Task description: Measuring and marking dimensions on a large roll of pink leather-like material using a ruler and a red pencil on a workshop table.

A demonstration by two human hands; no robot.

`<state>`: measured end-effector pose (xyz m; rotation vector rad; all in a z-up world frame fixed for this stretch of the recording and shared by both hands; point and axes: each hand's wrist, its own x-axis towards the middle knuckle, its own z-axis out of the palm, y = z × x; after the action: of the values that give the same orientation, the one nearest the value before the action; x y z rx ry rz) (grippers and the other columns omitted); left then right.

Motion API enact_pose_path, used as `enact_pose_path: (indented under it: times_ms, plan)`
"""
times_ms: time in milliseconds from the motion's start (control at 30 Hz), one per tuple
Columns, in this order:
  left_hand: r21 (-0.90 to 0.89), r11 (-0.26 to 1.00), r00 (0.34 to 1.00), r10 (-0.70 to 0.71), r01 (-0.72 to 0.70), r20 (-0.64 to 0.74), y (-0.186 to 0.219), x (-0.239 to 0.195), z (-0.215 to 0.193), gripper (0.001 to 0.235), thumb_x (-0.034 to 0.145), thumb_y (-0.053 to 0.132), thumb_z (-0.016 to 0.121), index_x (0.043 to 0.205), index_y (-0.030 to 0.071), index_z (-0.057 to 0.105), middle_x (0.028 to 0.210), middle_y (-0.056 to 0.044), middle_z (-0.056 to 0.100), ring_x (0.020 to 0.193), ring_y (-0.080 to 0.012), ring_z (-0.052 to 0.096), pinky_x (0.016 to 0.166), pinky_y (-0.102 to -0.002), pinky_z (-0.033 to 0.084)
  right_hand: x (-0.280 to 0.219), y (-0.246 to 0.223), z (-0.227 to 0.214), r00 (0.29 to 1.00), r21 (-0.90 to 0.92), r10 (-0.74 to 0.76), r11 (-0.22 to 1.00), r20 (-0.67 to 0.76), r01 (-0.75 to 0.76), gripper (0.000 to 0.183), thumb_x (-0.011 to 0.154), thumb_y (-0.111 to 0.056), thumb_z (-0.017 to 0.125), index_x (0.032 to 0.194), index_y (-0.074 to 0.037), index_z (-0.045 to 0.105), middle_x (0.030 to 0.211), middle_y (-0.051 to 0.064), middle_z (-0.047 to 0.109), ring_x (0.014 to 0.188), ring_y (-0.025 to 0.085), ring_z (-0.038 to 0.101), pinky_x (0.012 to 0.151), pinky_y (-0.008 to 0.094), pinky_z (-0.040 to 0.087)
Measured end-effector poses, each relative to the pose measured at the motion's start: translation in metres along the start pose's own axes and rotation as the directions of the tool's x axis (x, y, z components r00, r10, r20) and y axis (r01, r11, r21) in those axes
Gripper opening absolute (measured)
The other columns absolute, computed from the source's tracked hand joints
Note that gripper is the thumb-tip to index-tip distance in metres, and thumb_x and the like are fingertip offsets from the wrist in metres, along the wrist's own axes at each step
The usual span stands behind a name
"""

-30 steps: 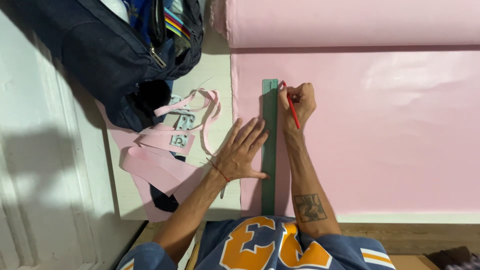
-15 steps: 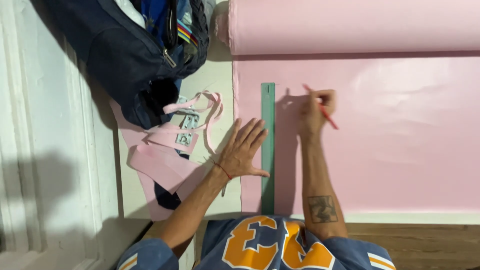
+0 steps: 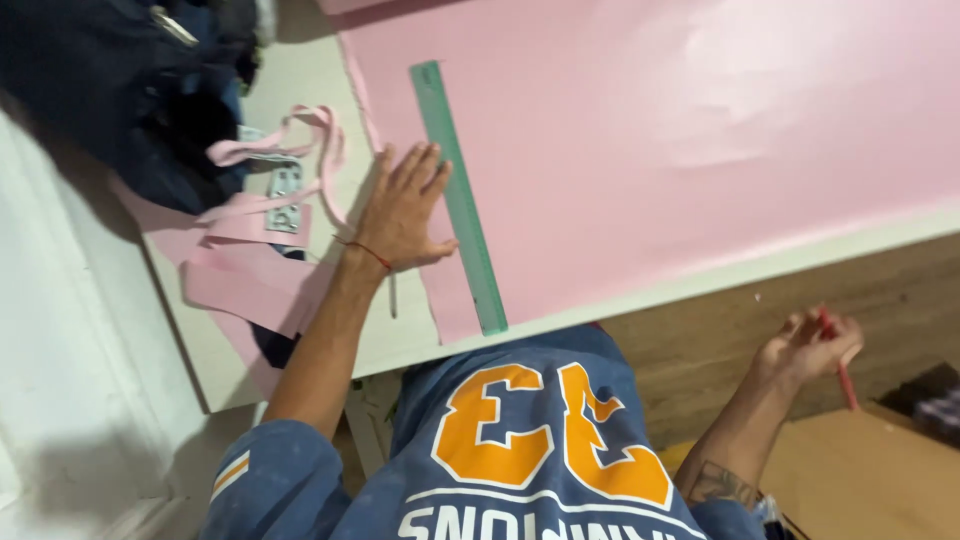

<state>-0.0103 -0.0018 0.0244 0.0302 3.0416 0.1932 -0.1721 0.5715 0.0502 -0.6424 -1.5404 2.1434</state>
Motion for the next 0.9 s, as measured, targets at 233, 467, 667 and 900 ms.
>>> enact_pose_path:
  times_ms: [233,467,667,900]
  plan:
    - [-0.141,0.988,0.983,-0.089,0.066,-0.163,0.065,0.006,0.004,0.112,0.075,0.066,0.072,0.160,0.000,0.041,0.169,-0.024,0.031,0.160,-0.0340,0.019,0.129,-0.059,0.003,0.024,0.085,-0.194,0.963,0.002,0.169,0.985,-0.209,-0.172,0.008,0.095,-0.007,0.046,0.100,-0.013,0.043,0.084,0.004,0.060,0.065,0.012,0.055,0.053,0.022,0.043]
    - [-0.063,0.960,0.892,-0.275,0.271,-0.358,0.167,0.036,0.040,0.103,0.084,0.084,0.067,0.146,0.003,0.057,0.148,-0.022,0.054,0.150,-0.0380,0.037,0.130,-0.062,0.008,0.082,0.184,-0.370,0.848,-0.162,0.521,0.832,-0.097,-0.530,0.005,0.101,-0.020,0.052,0.105,-0.017,0.051,0.084,0.010,0.060,0.067,0.021,0.055,0.056,0.031,0.048]
    - [0.017,0.895,0.802,-0.391,0.445,-0.452,0.272,0.063,0.046,0.071,0.101,0.076,0.061,0.111,0.005,0.062,0.109,-0.014,0.054,0.118,-0.0337,0.052,0.126,-0.065,0.017,0.130,0.154,-0.451,0.768,-0.273,0.634,0.727,-0.085,-0.630,0.021,0.101,-0.019,0.056,0.122,-0.015,0.057,0.099,0.007,0.062,0.085,0.020,0.063,0.066,0.032,0.052]
    - [0.004,0.946,0.857,-0.292,0.324,-0.425,0.372,0.098,0.065,0.081,0.104,0.074,0.051,0.138,0.001,0.059,0.111,-0.015,0.054,0.100,-0.0316,0.053,0.112,-0.060,0.037,0.188,0.119,-0.523,0.795,-0.269,0.599,0.754,-0.092,-0.600,0.025,0.102,-0.024,0.063,0.124,-0.013,0.057,0.104,0.006,0.057,0.085,0.023,0.065,0.065,0.035,0.053]
